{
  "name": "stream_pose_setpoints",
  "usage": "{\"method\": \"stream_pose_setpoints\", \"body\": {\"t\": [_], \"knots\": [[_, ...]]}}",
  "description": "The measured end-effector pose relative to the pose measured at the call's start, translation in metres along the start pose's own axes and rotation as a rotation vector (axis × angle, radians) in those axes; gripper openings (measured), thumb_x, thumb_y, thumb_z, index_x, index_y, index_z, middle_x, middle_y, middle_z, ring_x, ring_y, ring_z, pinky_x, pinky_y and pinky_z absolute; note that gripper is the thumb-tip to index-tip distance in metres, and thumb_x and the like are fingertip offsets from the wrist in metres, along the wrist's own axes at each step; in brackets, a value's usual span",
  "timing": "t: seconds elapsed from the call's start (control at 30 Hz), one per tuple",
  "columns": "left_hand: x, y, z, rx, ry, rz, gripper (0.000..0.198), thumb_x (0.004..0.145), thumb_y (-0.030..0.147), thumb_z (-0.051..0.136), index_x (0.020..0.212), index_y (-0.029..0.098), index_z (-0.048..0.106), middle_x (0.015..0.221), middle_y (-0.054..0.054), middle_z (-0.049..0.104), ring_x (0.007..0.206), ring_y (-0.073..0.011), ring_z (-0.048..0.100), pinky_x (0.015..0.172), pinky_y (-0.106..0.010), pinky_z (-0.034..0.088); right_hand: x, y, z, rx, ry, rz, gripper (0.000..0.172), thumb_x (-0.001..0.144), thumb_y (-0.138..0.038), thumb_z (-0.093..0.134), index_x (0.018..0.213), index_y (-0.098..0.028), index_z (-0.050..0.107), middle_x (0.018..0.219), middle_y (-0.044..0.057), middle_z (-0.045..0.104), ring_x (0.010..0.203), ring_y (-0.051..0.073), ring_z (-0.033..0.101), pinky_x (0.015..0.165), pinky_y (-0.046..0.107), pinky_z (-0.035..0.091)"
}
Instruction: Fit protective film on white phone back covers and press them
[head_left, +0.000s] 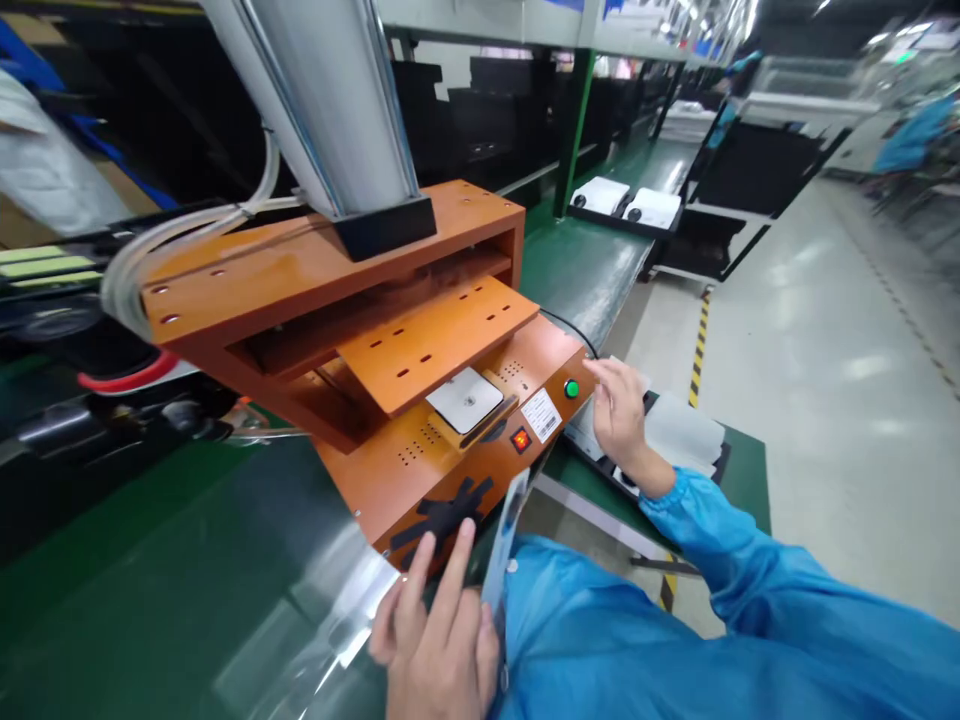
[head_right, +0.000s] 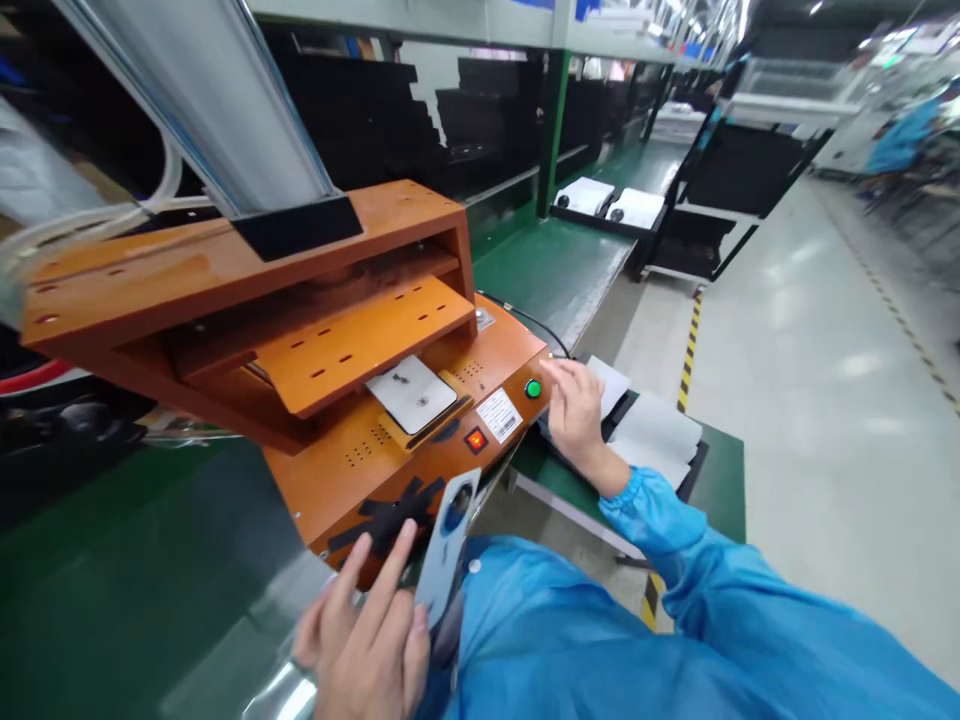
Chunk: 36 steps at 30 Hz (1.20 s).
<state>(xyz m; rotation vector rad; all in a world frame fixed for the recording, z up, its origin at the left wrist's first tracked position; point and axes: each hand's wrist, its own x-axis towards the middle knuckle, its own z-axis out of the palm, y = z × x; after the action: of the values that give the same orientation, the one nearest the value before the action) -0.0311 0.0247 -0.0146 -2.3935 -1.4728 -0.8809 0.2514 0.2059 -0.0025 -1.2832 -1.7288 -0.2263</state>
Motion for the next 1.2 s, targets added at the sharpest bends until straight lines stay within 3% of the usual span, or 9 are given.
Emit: {"method": "stream_pose_setpoints", "body": {"t": [0.13, 0.23, 0.33, 0.47, 0.57, 0.63, 0.7, 0.8, 1.2], "knots": [[-0.001, -0.013, 0.011, 0.049, 0.038, -0.002, 0.009, 0.088, 0.020, 0.055, 0.079, 0.021, 0.058, 0.145, -0.009, 0.061, 0.147, -0.0354, 0.038, 0.107, -0.048, 0.029, -0.031, 0.032, -0.002, -0.132, -0.161, -0.078, 0.046, 0.095, -0.012, 0.043, 0.130, -0.027, 0.068, 0.125, 0.011, 0.067, 0.113, 0.026, 0.063, 0.100, 0.049, 0.041], [0.001, -0.012, 0.009, 0.051, 0.021, -0.047, 0.009, 0.089, 0.019, 0.054, 0.082, 0.021, 0.060, 0.145, -0.009, 0.061, 0.148, -0.0343, 0.038, 0.111, -0.050, 0.025, -0.029, 0.039, 0.000, -0.164, -0.230, -0.146, 0.048, 0.094, -0.007, 0.042, 0.129, -0.027, 0.068, 0.128, 0.011, 0.067, 0.117, 0.025, 0.062, 0.097, 0.048, 0.040], [0.002, -0.001, -0.002, -0.052, -0.010, -0.111, 0.013, 0.090, 0.018, 0.054, 0.079, 0.021, 0.060, 0.140, -0.007, 0.065, 0.146, -0.0349, 0.039, 0.112, -0.050, 0.025, -0.023, 0.034, -0.003, -0.101, -0.215, -0.151, 0.040, 0.096, -0.010, 0.045, 0.124, -0.026, 0.069, 0.128, 0.011, 0.066, 0.117, 0.026, 0.061, 0.098, 0.048, 0.039], [-0.002, 0.033, -0.013, -0.484, 0.125, -0.474, 0.027, 0.098, 0.023, 0.044, 0.093, 0.021, 0.070, 0.113, -0.009, 0.074, 0.121, -0.0303, 0.058, 0.101, -0.046, 0.040, -0.038, 0.000, -0.023, 0.341, -0.210, 0.012, 0.024, 0.099, -0.025, 0.052, 0.118, -0.022, 0.068, 0.113, 0.012, 0.067, 0.105, 0.024, 0.063, 0.093, 0.043, 0.047], [-0.004, 0.059, -0.011, -0.807, 0.190, -0.819, 0.039, 0.101, 0.039, 0.042, 0.099, 0.018, 0.075, 0.104, -0.011, 0.072, 0.106, -0.0285, 0.062, 0.090, -0.038, 0.049, -0.061, -0.043, -0.042, 0.898, -0.598, 0.121, 0.038, 0.102, -0.041, 0.048, 0.132, -0.019, 0.058, 0.099, 0.009, 0.068, 0.085, 0.018, 0.065, 0.076, 0.033, 0.054], [-0.004, 0.069, -0.007, -0.914, 0.156, -0.937, 0.043, 0.099, 0.049, 0.046, 0.098, 0.017, 0.076, 0.104, -0.011, 0.072, 0.102, -0.0277, 0.063, 0.085, -0.034, 0.052, -0.070, -0.068, -0.048, 1.105, -0.853, 0.209, 0.046, 0.101, -0.045, 0.052, 0.138, -0.017, 0.053, 0.092, 0.006, 0.071, 0.077, 0.016, 0.066, 0.070, 0.029, 0.054], [-0.006, 0.072, -0.003, -0.961, 0.090, -0.972, 0.044, 0.098, 0.051, 0.048, 0.100, 0.017, 0.076, 0.105, -0.011, 0.071, 0.100, -0.0266, 0.064, 0.084, -0.032, 0.053, -0.071, -0.086, -0.048, 1.108, -0.933, 0.355, 0.042, 0.099, -0.041, 0.058, 0.133, -0.016, 0.058, 0.082, 0.003, 0.071, 0.071, 0.013, 0.066, 0.068, 0.025, 0.053], [-0.011, 0.069, 0.000, -0.991, -0.006, -0.968, 0.041, 0.099, 0.048, 0.048, 0.101, 0.018, 0.076, 0.106, -0.011, 0.070, 0.099, -0.0249, 0.064, 0.084, -0.031, 0.052, -0.068, -0.096, -0.045, 1.022, -0.932, 0.484, 0.032, 0.097, -0.035, 0.062, 0.121, -0.015, 0.066, 0.071, -0.001, 0.068, 0.065, 0.010, 0.064, 0.064, 0.021, 0.050], [-0.026, 0.068, 0.007, -1.010, -0.101, -0.929, 0.039, 0.102, 0.044, 0.045, 0.109, 0.019, 0.075, 0.116, -0.011, 0.070, 0.106, -0.0249, 0.064, 0.091, -0.033, 0.052, -0.073, -0.089, -0.049, 0.937, -0.957, 0.429, 0.030, 0.095, -0.034, 0.063, 0.120, -0.017, 0.067, 0.073, -0.001, 0.069, 0.064, 0.010, 0.062, 0.059, 0.020, 0.045]]}}
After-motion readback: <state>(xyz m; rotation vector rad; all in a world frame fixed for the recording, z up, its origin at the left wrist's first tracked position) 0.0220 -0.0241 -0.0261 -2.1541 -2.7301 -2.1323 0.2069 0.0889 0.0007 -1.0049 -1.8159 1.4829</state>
